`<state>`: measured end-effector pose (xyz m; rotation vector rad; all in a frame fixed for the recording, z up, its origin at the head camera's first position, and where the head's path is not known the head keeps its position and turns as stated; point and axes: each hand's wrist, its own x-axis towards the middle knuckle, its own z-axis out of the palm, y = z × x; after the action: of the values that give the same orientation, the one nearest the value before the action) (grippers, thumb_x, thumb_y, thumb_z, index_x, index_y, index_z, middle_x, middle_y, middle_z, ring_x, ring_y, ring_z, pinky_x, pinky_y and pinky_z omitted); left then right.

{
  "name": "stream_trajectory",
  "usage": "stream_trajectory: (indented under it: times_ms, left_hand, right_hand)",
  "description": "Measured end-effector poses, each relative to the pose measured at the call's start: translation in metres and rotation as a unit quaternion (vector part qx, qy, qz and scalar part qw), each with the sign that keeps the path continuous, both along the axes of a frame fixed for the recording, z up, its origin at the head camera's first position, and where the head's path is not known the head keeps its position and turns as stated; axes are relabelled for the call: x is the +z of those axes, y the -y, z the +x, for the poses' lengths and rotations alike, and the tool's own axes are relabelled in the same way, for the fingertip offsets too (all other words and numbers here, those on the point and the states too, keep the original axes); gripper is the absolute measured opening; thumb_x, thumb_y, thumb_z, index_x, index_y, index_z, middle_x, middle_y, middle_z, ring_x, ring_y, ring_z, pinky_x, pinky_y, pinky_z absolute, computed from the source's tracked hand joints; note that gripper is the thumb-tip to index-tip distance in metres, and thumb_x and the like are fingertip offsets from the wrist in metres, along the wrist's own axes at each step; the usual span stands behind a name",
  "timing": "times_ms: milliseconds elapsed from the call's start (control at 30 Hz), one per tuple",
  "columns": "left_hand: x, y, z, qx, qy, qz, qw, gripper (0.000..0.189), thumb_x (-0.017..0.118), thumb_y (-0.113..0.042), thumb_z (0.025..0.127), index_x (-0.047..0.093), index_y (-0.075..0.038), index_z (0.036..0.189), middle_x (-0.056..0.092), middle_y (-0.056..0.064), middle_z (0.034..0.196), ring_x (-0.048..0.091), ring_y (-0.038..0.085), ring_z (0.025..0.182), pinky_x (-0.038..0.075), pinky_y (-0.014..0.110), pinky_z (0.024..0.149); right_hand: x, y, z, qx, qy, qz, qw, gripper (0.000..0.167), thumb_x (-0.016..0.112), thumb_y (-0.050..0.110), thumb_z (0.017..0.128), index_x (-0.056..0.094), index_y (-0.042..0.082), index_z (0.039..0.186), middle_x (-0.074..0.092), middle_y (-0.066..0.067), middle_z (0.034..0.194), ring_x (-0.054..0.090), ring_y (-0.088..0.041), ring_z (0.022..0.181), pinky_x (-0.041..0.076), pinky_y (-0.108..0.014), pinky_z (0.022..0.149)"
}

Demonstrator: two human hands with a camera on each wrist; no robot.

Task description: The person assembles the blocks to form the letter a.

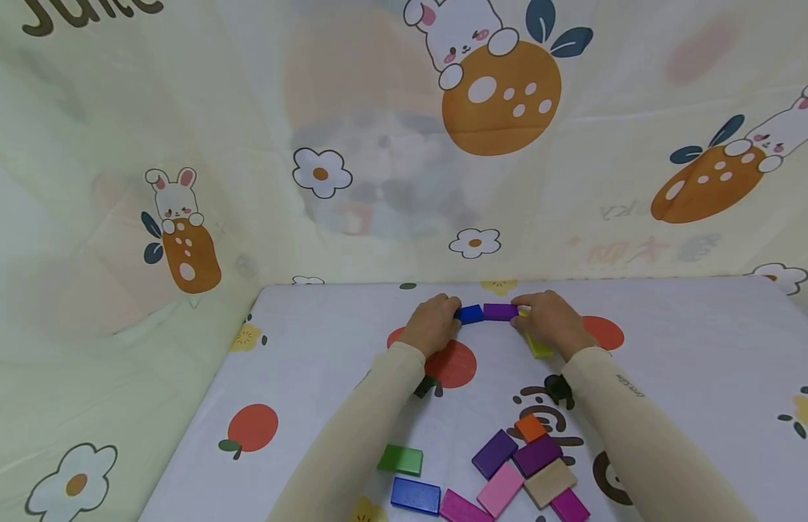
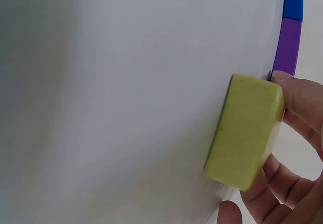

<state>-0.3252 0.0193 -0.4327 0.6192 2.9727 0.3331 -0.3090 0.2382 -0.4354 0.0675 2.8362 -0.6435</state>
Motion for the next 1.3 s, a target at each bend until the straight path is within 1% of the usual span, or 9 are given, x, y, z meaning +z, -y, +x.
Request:
stream_trajectory:
  times_ms: [167,267,333,400,533,667,833,1033,1300]
  left_hand:
    - [-0.001,-0.002,-0.001,0.002,-0.006,-0.008,0.9999,0.033,0.07,-0.024,0.102,0.068,-0.014,0.133,0.069,0.003,0.114,0.061,0.013,0.093,0.056,0.025,0.091]
    - [-0.003,-0.003,-0.001,0.001,-0.008,-0.01,0.9999,0.034,0.071,-0.024,0.101,0.068,-0.014,0.133,0.069,0.003,0.114,0.061,0.012,0.093,0.056,0.025,0.09]
    - [-0.003,-0.003,-0.002,-0.002,-0.007,-0.007,0.9999,0.034,0.071,-0.025,0.101,0.068,-0.014,0.133,0.069,0.003,0.114,0.062,0.013,0.093,0.056,0.025,0.091]
    - [-0.004,-0.002,-0.002,-0.004,-0.008,-0.006,0.9999,0.033,0.071,-0.025,0.101,0.068,-0.014,0.132,0.069,0.003,0.114,0.062,0.013,0.094,0.056,0.026,0.091]
    - [-0.004,0.0,-0.003,-0.005,-0.013,-0.005,0.9999,0.033,0.071,-0.024,0.101,0.068,-0.013,0.132,0.069,0.003,0.114,0.062,0.014,0.095,0.056,0.027,0.091]
    - [-0.005,0.0,-0.004,-0.005,-0.014,-0.006,0.9999,0.033,0.072,-0.024,0.101,0.068,-0.014,0.132,0.069,0.003,0.114,0.062,0.014,0.095,0.056,0.027,0.092]
    - [-0.005,-0.001,-0.003,-0.003,-0.008,-0.008,0.9999,0.034,0.072,-0.025,0.101,0.068,-0.015,0.133,0.068,0.003,0.114,0.062,0.013,0.095,0.056,0.026,0.091]
    - [-0.004,-0.001,-0.002,-0.003,-0.01,-0.009,0.9999,0.034,0.071,-0.025,0.101,0.068,-0.014,0.133,0.068,0.003,0.115,0.062,0.013,0.095,0.056,0.027,0.092]
    - [-0.005,0.0,-0.003,-0.009,-0.015,-0.007,0.9998,0.032,0.071,-0.024,0.101,0.069,-0.014,0.132,0.069,0.003,0.113,0.062,0.013,0.094,0.056,0.026,0.091]
  right_hand:
    - [0.001,-0.001,0.001,0.002,-0.003,0.001,1.0,0.054,0.067,0.026,0.101,0.055,0.008,0.15,0.045,-0.03,0.152,0.038,-0.053,0.139,0.038,-0.068,0.11]
    - [0.001,-0.004,0.003,-0.004,-0.002,-0.007,1.0,0.063,0.068,0.029,0.1,0.047,0.004,0.155,0.042,-0.031,0.154,0.037,-0.054,0.14,0.036,-0.069,0.111]
    - [0.002,-0.007,0.005,-0.016,0.006,-0.016,0.9997,0.07,0.067,0.033,0.1,0.041,0.001,0.157,0.039,-0.032,0.156,0.037,-0.054,0.139,0.035,-0.069,0.112]
    - [0.004,-0.01,0.006,-0.028,0.019,-0.026,0.9991,0.074,0.067,0.035,0.099,0.038,-0.002,0.157,0.038,-0.033,0.156,0.04,-0.053,0.135,0.036,-0.069,0.111]
    - [0.006,-0.013,0.007,-0.03,0.036,-0.03,0.9984,0.07,0.067,0.037,0.098,0.046,-0.005,0.151,0.047,-0.032,0.147,0.047,-0.047,0.12,0.046,-0.063,0.103]
    - [0.005,-0.014,0.006,-0.024,0.032,-0.028,0.9988,0.065,0.068,0.035,0.098,0.052,-0.006,0.145,0.054,-0.031,0.138,0.05,-0.043,0.112,0.05,-0.056,0.095]
    - [0.004,-0.013,0.005,-0.026,0.029,-0.027,0.9989,0.066,0.068,0.036,0.098,0.052,-0.008,0.145,0.054,-0.031,0.137,0.05,-0.043,0.111,0.05,-0.055,0.094]
    - [0.002,-0.012,0.004,-0.034,0.029,-0.031,0.9985,0.066,0.069,0.036,0.098,0.052,-0.008,0.144,0.055,-0.03,0.135,0.05,-0.042,0.11,0.051,-0.053,0.091]
    - [0.003,-0.012,0.003,-0.03,0.028,-0.023,0.9989,0.065,0.068,0.035,0.099,0.052,-0.008,0.145,0.053,-0.032,0.139,0.051,-0.044,0.113,0.05,-0.057,0.097]
